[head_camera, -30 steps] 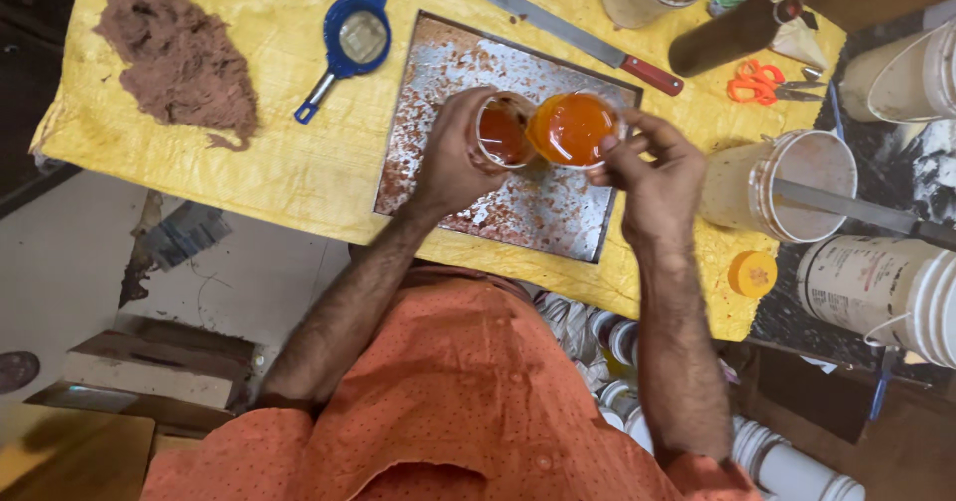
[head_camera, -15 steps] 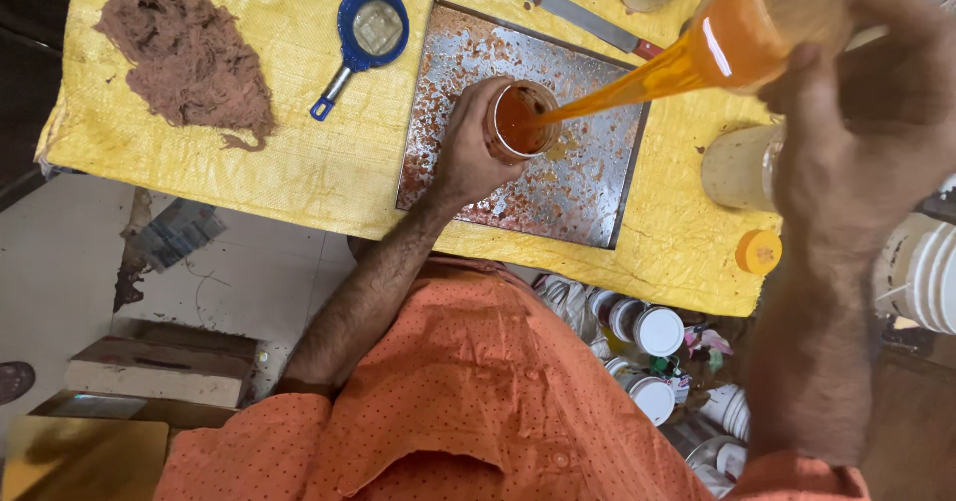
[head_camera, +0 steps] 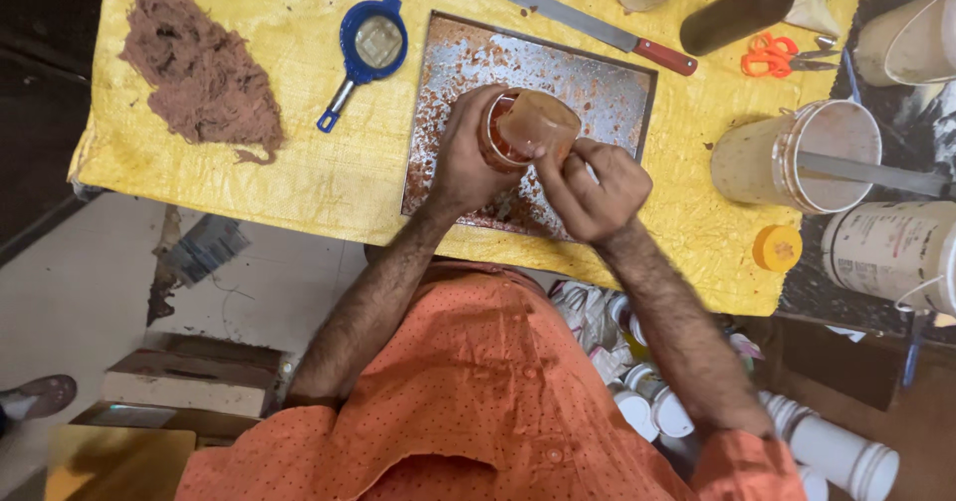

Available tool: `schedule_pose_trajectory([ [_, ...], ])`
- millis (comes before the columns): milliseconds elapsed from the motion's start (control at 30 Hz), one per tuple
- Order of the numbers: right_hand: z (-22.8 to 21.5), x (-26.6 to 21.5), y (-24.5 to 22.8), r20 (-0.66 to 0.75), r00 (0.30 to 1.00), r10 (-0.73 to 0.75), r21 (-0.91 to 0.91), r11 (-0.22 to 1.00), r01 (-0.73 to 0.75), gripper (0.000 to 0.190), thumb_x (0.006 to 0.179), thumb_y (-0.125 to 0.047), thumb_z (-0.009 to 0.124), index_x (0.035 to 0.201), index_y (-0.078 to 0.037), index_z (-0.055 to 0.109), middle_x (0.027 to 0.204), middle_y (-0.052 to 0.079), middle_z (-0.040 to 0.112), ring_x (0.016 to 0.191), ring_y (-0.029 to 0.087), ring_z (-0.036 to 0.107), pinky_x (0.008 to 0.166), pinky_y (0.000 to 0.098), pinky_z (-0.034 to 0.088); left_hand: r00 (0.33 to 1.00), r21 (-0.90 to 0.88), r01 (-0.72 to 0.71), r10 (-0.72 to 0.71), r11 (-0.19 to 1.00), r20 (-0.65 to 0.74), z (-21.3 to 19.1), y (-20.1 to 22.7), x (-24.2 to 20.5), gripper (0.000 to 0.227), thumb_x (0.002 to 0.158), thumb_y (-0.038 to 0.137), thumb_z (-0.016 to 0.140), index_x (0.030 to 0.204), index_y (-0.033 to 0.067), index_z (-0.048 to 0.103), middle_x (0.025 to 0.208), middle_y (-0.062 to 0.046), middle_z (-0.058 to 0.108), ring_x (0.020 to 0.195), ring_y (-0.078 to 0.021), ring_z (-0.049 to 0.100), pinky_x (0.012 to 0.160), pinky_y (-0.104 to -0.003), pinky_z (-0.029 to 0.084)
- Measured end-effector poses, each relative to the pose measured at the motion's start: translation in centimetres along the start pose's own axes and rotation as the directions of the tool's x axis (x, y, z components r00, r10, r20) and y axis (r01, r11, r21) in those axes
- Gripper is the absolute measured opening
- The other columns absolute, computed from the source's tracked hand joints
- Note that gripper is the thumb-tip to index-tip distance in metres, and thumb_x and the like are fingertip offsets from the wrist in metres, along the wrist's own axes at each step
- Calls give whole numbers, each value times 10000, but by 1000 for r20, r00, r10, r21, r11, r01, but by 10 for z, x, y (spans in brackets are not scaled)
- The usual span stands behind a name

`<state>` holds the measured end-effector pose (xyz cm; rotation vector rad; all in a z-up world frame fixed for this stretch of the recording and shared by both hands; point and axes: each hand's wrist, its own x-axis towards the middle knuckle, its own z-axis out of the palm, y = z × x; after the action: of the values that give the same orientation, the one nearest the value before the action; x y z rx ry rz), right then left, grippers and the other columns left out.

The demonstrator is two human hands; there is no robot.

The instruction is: The person pours a yellow liquid into a small container, adds a red liquid from a bottle, and stirs the mixture with a stick. They then pour the mixed liquid onto a metal tray and place a brown clay-like object on the tray, pressing it down with both hands.

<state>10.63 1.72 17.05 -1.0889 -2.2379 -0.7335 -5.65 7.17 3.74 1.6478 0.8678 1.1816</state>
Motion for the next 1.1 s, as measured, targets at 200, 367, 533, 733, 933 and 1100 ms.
schedule_pose_trajectory([
  [200,24,-54,31,262,280,923,571,86,-817,299,923,93,691,1213,23,660,808,56,640,678,162,666,577,295,572,996,277,-86,91,957,-5,-10,19,13,936,627,118,966,1431,42,492,1407,-153,526,1356,-343,515,1184,-476,445],
  [367,39,-85,24,663,59,746,536,-418,-734,288,901,49,718,1187,49,679,737,49,618,563,153,661,490,282,574,970,504,-241,225,829,95,-19,28,33,930,714,374,1010,1438,65,514,1398,-148,528,1335,-326,505,1145,-552,395],
  [533,46,-96,11,715,55,697,500,-455,-737,366,889,32,725,1248,60,662,736,68,652,590,141,700,492,238,596,957,677,-289,209,677,200,-21,37,37,940,735,532,985,1434,80,550,1401,-179,519,1361,-352,457,1166,-603,326],
  [733,45,-90,16,741,79,667,527,-504,-684,385,901,27,725,1275,78,653,729,63,652,592,131,699,497,225,589,958,745,-286,151,602,245,-18,43,37,915,728,528,964,1448,131,563,1437,-185,511,1382,-372,438,1164,-628,297],
  [933,50,-95,15,746,93,659,528,-502,-685,367,909,27,711,1270,70,662,719,63,653,593,133,701,511,237,612,956,768,-294,157,569,250,-18,40,33,883,759,453,981,1468,153,549,1460,-184,502,1396,-372,433,1175,-633,283],
  [1100,52,-98,17,750,94,655,533,-513,-673,373,914,24,702,1282,64,654,720,53,646,607,145,720,523,247,629,960,812,-281,144,511,242,-19,40,34,858,768,313,986,1499,203,549,1506,-150,501,1439,-343,433,1227,-602,291],
])
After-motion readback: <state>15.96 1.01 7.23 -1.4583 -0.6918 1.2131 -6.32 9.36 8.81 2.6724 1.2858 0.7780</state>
